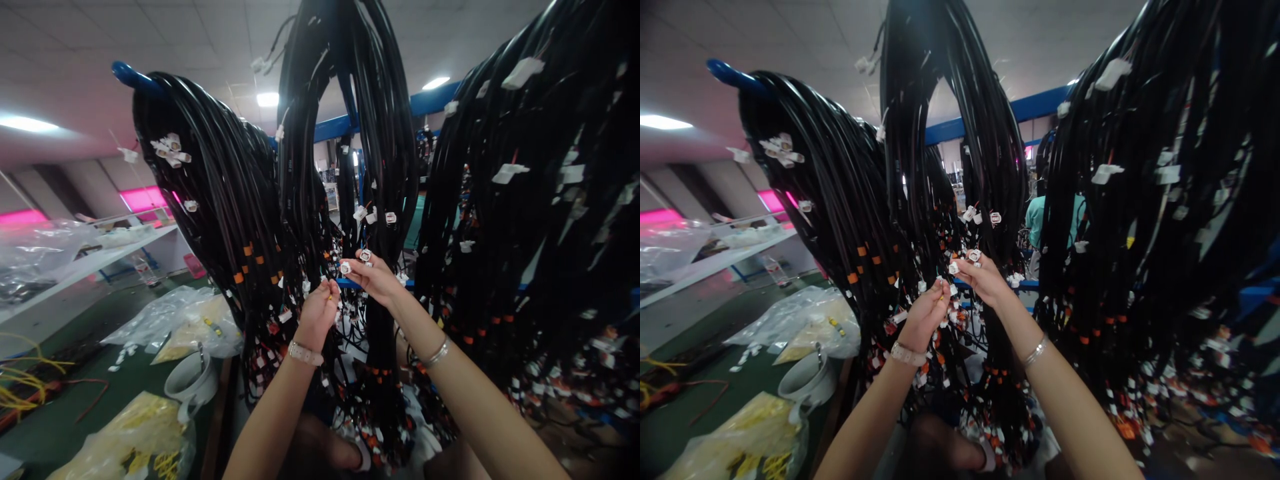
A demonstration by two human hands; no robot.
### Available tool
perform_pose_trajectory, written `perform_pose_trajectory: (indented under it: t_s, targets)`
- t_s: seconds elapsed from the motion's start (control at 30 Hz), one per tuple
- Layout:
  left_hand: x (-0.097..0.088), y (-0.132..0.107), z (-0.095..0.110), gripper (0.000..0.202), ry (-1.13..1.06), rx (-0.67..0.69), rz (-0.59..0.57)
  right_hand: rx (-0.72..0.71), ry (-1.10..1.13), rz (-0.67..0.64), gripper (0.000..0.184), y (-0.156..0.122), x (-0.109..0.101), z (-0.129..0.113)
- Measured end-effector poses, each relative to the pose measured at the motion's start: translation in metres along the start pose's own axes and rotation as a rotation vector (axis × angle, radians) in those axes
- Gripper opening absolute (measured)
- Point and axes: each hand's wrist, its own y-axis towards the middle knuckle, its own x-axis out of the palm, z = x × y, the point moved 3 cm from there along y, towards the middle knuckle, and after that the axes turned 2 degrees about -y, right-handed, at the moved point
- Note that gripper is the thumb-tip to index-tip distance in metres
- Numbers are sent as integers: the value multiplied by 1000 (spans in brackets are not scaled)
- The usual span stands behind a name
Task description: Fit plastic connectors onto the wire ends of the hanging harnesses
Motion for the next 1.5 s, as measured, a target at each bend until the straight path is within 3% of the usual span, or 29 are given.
perform_pose_trajectory:
  t_s: [0.3,0.5,0.73,1.0,1.17,1.5]
  targets:
    - [6,-10,6,13,-88,23,-20,-4,-16,5,33,1,-1,1]
    - [6,-12,6,17,-88,-65,-159,4,-12,-2,33,2,-3,2]
    - [5,-13,7,20,-15,-91,-125,17,20,-17,34,1,-3,0]
    - [-1,-12,7,15,117,-16,-197,29,19,-24,32,-1,-3,-2]
    - [0,-12,7,6,112,-23,-210,22,9,-32,32,0,-3,-1]
    - [3,-13,11,5,107,-45,-207,-37,-107,-8,34,3,-5,6]
